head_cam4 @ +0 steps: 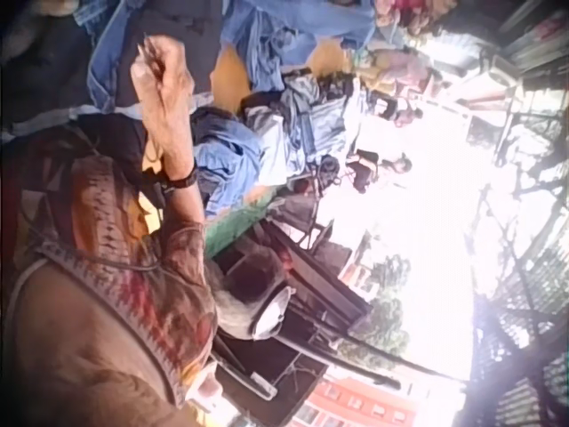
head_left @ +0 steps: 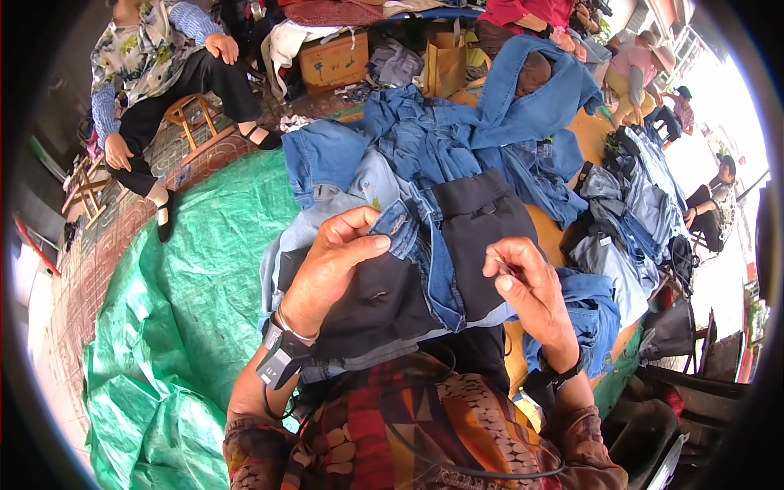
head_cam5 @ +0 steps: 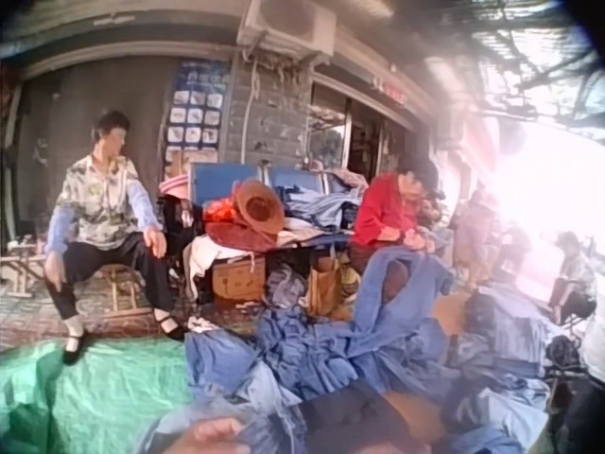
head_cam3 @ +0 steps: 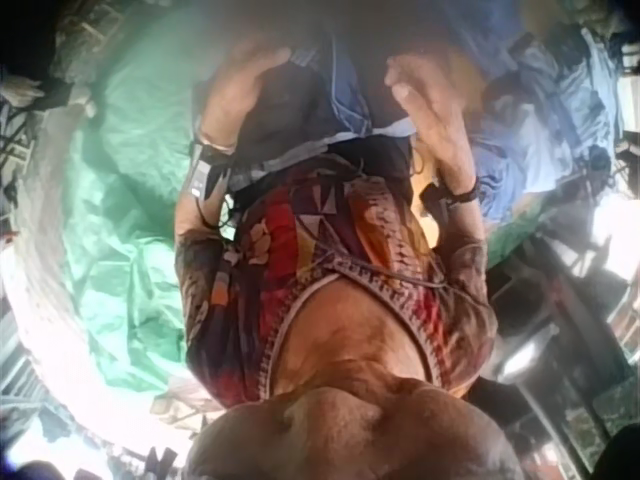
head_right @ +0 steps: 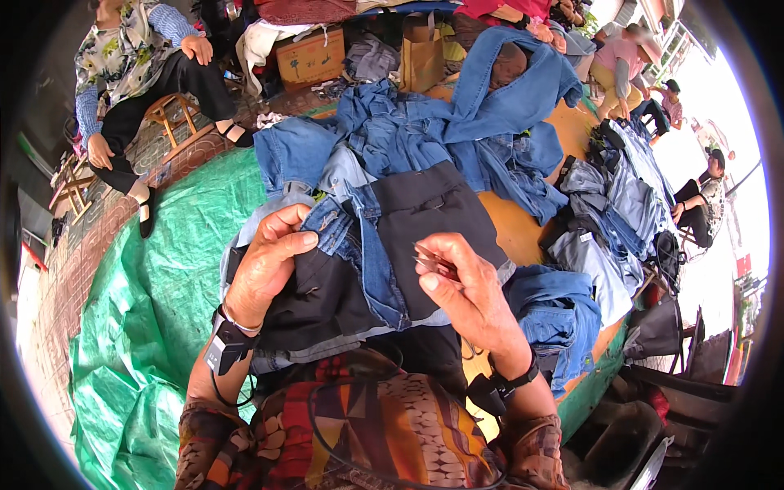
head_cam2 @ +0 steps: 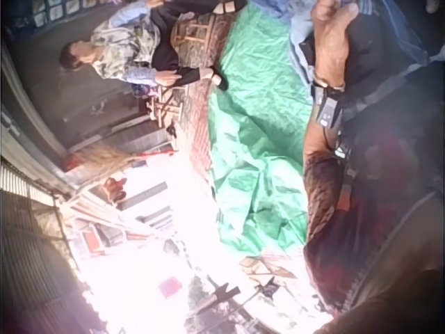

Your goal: The recorder is using scissors to trim thread and tags from denim jeans in a workshop setting with other workers.

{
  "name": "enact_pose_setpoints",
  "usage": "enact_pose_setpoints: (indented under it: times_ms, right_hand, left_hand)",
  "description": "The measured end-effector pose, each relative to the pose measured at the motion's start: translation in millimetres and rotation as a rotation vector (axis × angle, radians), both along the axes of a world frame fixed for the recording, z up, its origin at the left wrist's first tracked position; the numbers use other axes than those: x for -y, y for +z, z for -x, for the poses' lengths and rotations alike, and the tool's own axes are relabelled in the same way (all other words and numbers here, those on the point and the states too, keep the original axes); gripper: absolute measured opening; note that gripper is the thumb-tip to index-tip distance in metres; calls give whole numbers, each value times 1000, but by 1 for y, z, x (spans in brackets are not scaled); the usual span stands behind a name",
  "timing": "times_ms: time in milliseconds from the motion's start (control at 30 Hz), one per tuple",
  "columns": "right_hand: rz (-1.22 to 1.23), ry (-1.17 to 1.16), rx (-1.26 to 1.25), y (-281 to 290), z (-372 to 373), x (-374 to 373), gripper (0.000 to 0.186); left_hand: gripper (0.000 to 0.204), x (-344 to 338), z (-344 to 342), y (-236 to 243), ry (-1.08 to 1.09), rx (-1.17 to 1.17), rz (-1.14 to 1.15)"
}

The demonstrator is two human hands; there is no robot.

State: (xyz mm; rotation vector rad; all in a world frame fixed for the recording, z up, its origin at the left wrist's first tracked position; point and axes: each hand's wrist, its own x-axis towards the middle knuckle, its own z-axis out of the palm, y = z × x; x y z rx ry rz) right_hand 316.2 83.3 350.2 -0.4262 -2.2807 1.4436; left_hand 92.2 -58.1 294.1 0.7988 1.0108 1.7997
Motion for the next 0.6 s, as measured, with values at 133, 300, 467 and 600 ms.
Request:
enact_pose_setpoints:
  times_ms: [133,300,467,600]
  right_hand:
    - [-163,80,-60,-5,29,8,31]
    - [-303,99,-140,-9,54,13,32]
    - [-355,57,-196,-15,63,6,29]
    - [-315,42,-195,-17,67,6,29]
  left_hand:
    - [20,-1,0,-3,15,-17,-19]
    - [33,-2,2,-1,-10,89,-77]
    - [37,-2,3,-2,-58,104,-73]
    - [37,-3,2,0,-57,111,-70]
